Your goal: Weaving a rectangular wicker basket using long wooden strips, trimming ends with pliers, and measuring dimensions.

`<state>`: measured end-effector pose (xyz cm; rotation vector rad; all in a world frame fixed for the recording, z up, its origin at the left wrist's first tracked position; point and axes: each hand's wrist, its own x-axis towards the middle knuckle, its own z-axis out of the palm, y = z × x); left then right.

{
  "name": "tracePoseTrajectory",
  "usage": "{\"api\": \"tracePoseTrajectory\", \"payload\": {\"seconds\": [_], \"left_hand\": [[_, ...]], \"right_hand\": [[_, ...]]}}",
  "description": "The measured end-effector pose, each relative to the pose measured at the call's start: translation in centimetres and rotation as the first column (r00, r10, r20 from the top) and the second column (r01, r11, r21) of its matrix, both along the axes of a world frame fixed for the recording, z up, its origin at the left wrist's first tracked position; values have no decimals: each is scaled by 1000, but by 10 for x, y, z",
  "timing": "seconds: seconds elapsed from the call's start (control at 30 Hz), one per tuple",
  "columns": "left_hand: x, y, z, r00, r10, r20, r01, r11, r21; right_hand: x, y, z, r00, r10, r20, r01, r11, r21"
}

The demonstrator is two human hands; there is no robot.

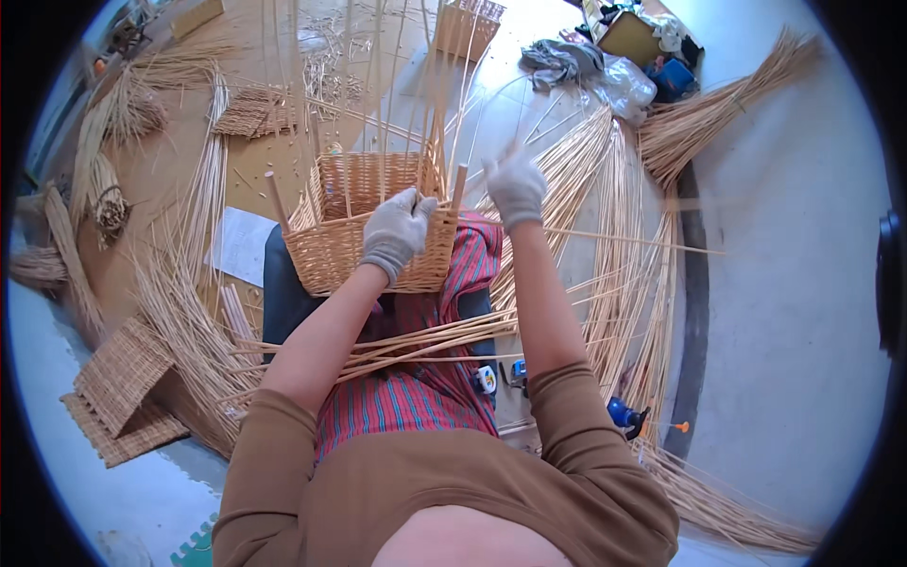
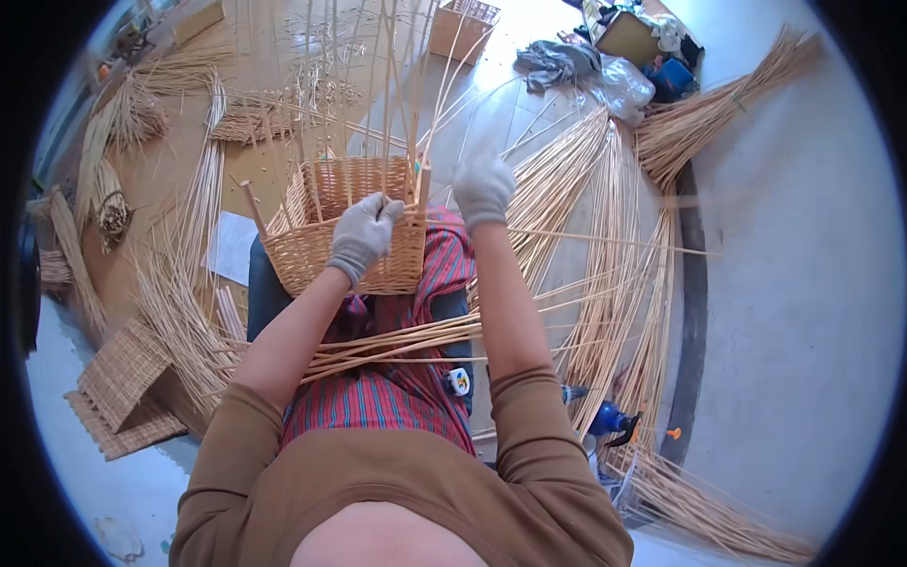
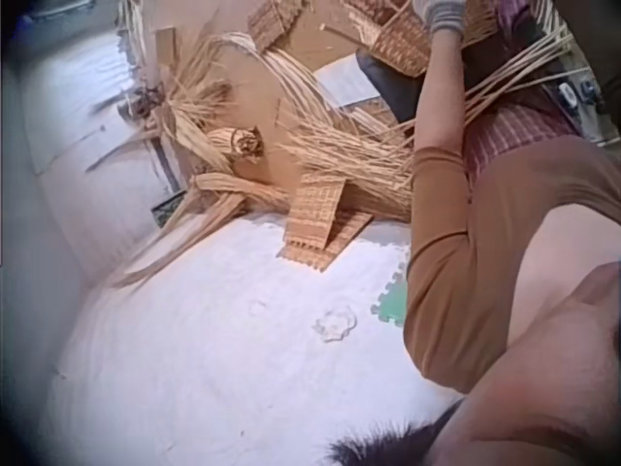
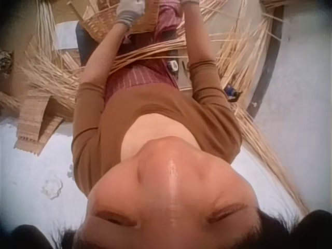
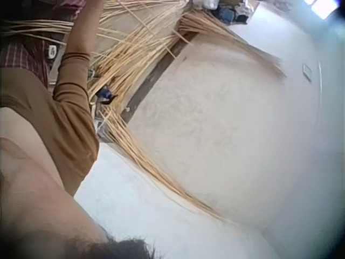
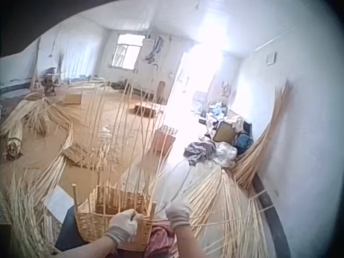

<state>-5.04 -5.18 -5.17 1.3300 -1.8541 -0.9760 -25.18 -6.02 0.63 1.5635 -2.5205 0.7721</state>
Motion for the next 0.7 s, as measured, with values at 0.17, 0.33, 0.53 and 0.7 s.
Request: {"api": "tracePoseTrajectory", "payload": {"seconds": [0.17, 0.33, 0.53, 0.7], "left_hand": [[21, 19, 44, 950, -41, -310, 80, 990, 113], [105, -25, 67, 795, 244, -555, -564, 635, -528], [160, -22, -8, 309, 192, -931, 114, 965, 237], [92, 88, 60, 348, 247, -904, 136, 941, 310]], "right_hand": [[12, 59, 3, 975, 134, -178, -170, 964, -204], [78, 126, -78, 700, 407, 587, -330, 913, -240], [161, 149, -92, 661, 129, 740, -116, 991, -69], [144, 120, -109, 715, 60, 696, 55, 988, -142]]}}
